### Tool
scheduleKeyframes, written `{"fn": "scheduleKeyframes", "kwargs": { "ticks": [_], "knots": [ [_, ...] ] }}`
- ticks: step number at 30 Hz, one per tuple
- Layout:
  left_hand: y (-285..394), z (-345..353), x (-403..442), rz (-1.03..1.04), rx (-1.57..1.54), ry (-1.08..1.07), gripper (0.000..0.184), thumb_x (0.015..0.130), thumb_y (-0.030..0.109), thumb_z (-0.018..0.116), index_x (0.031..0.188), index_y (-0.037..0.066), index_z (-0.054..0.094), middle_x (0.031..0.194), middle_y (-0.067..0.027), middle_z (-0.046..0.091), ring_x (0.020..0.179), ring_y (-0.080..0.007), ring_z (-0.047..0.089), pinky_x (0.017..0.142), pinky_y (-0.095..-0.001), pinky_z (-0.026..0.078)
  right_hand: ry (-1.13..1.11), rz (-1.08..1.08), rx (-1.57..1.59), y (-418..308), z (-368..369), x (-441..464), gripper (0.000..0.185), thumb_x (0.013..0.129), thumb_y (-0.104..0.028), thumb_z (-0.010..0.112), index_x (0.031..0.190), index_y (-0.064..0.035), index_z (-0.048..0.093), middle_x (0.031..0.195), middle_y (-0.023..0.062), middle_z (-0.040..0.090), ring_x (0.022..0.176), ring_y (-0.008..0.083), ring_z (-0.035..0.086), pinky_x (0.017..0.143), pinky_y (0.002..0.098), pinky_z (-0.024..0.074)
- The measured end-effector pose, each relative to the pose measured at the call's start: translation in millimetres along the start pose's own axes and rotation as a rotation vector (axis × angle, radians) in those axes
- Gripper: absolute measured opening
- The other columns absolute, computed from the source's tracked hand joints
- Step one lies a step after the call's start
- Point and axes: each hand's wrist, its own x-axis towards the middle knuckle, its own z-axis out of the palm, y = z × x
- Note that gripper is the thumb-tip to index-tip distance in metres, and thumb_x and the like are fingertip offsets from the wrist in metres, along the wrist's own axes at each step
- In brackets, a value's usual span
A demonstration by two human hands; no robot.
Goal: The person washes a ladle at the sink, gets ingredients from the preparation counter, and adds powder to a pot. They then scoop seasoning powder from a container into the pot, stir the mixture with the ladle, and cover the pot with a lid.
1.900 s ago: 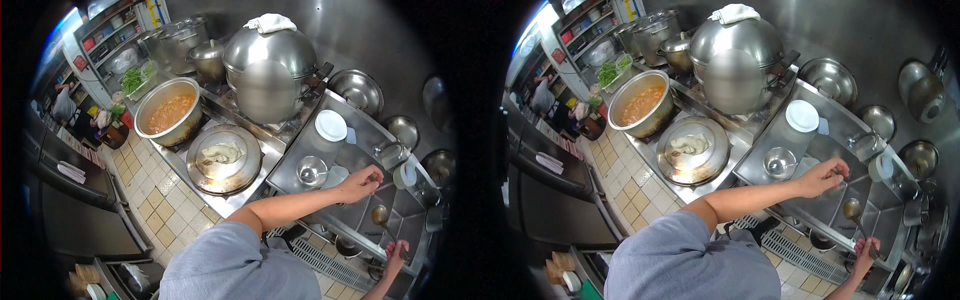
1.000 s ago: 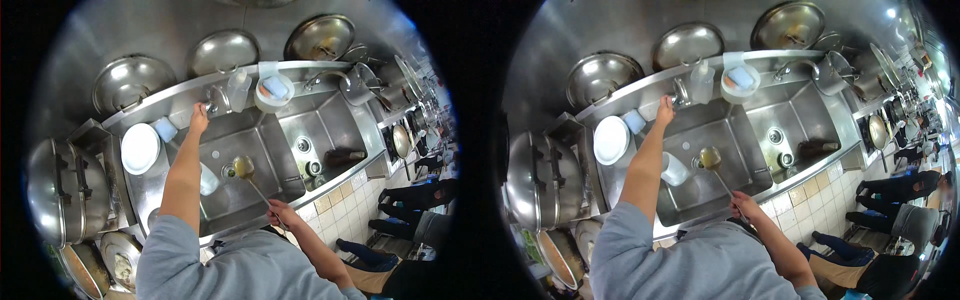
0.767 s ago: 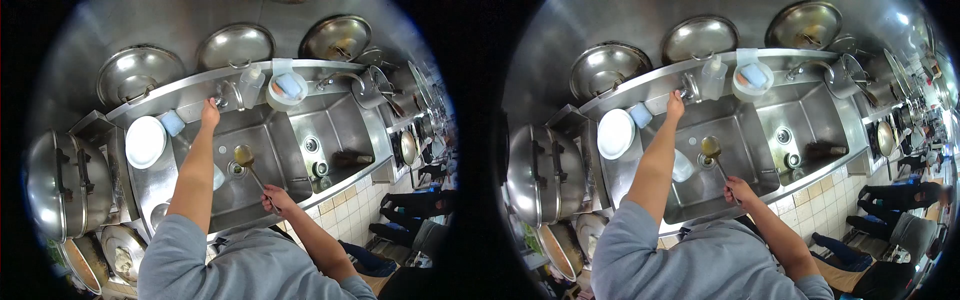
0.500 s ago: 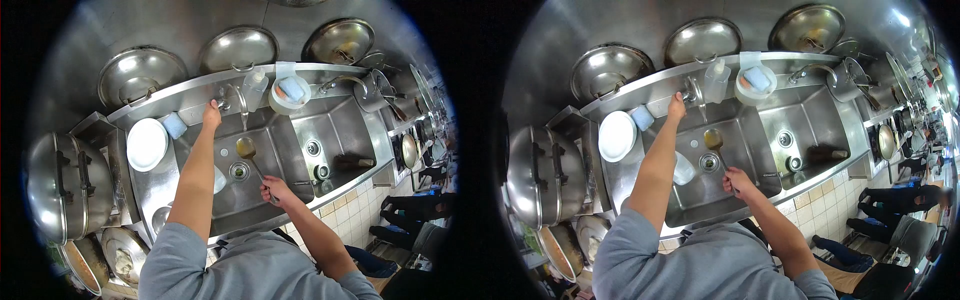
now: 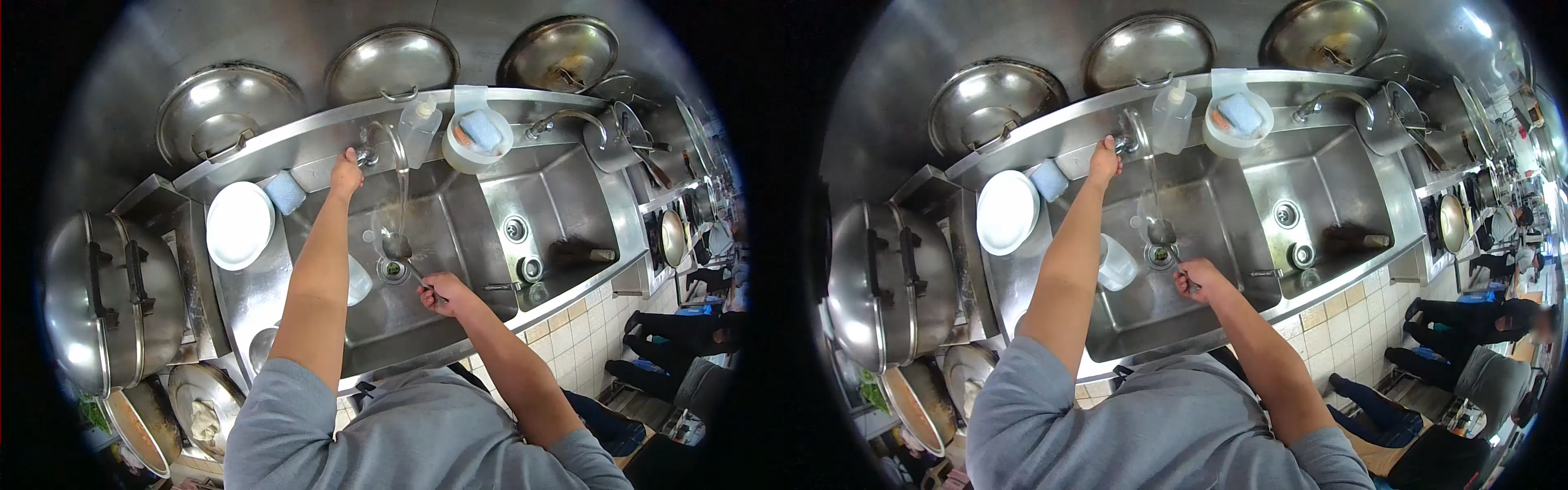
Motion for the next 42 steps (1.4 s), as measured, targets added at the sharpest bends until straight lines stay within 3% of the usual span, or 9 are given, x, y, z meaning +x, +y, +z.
{"fn": "scheduleKeyframes", "kwargs": {
  "ticks": [3,6,8,14,22,28,36,39,42],
  "knots": [
    [-1.7,-1.1,1.2,0.014,-0.035,-0.032,0.049,0.102,0.045,0.037,0.111,-0.002,0.049,0.066,-0.0092,0.060,0.050,-0.0174,0.058,0.044,-0.0321,0.049,0.072,-0.055,-0.175,3.7,-21.4,23.7,0.009,0.095,-0.011,0.046,0.091,-0.0020,0.048,0.079,0.0095,0.051,0.056,0.0134,0.047,0.046,0.0271,0.0385],
    [3.6,-2.3,-2.8,-0.012,-0.074,-0.032,0.047,0.101,0.045,0.039,0.111,0.000,0.049,0.065,-0.0076,0.059,0.050,-0.0147,0.057,0.044,-0.0302,0.048,-0.041,-0.344,-1.604,6.3,-53.8,65.2,0.012,0.093,-0.009,0.048,0.099,-0.0013,0.054,0.088,0.0147,0.059,0.060,0.0216,0.059,0.050,0.0342,0.0473],
    [-3.9,-4.3,1.1,-0.015,-0.116,-0.056,0.046,0.101,0.045,0.041,0.112,0.001,0.049,0.066,-0.0070,0.059,0.050,-0.0136,0.057,0.044,-0.0297,0.049,0.480,-0.728,-2.012,10.6,0.2,-4.0,0.024,0.092,-0.009,0.049,0.113,-0.0033,0.058,0.101,0.0167,0.063,0.075,0.0298,0.067,0.062,0.0418,0.0537],
    [-0.5,-13.6,0.1,-0.096,-0.264,-0.145,0.042,0.099,0.045,0.049,0.115,0.006,0.048,0.072,-0.0041,0.059,0.056,-0.0102,0.055,0.050,-0.0279,0.051,0.716,-0.936,-2.155,23.5,10.0,-19.6,0.025,0.094,-0.015,0.047,0.110,-0.0057,0.062,0.101,0.0099,0.065,0.087,0.0311,0.066,0.067,0.0423,0.0543],
    [-2.5,-18.7,-0.7,-0.121,-0.363,-0.214,0.036,0.095,0.036,0.060,0.118,0.011,0.047,0.082,-0.0041,0.058,0.069,-0.0112,0.057,0.059,-0.0302,0.054,0.659,-0.990,-2.076,53.1,-31.2,-84.6,0.033,0.089,-0.014,0.053,0.122,-0.0107,0.057,0.099,0.0116,0.063,0.088,0.0320,0.065,0.069,0.0452,0.0539],
    [-14.6,-16.2,-1.0,0.369,0.344,0.060,0.038,0.088,0.032,0.067,0.114,0.008,0.053,0.090,-0.0165,0.067,0.087,-0.0355,0.066,0.079,-0.0418,0.052,0.496,-0.976,-1.424,104.9,-109.4,-129.9,0.033,0.089,-0.008,0.055,0.122,-0.0084,0.048,0.089,0.0193,0.062,0.085,0.0410,0.065,0.068,0.0498,0.0506],
    [19.0,1.6,-108.1,0.356,-0.022,0.629,0.026,0.087,0.005,0.049,0.113,0.002,0.052,0.104,-0.0272,0.061,0.100,-0.0456,0.058,0.085,-0.0496,0.047,0.166,-0.848,-0.725,178.3,-213.6,-100.0,0.034,0.096,-0.014,0.050,0.126,-0.0122,0.035,0.068,0.0025,0.047,0.053,0.0069,0.043,0.043,0.0229,0.0339],
    [11.3,5.9,-213.8,0.664,-0.133,0.667,0.024,0.091,0.006,0.050,0.116,0.003,0.050,0.101,-0.0217,0.058,0.095,-0.0370,0.059,0.080,-0.0447,0.048,0.060,-0.939,-0.806,163.6,-217.0,-85.0,0.031,0.098,-0.014,0.050,0.125,-0.0128,0.035,0.070,0.0018,0.046,0.050,0.0065,0.040,0.040,0.0220,0.0319],
    [2.3,-17.3,-384.5,0.653,-0.146,0.147,0.024,0.093,0.009,0.054,0.117,0.006,0.049,0.102,-0.0133,0.057,0.086,-0.0243,0.060,0.075,-0.0351,0.048,-0.057,-0.817,-0.715,133.2,-192.3,-122.5,0.027,0.099,-0.012,0.049,0.123,-0.0155,0.037,0.072,0.0021,0.047,0.048,0.0073,0.039,0.037,0.0219,0.0301]
  ]
}}
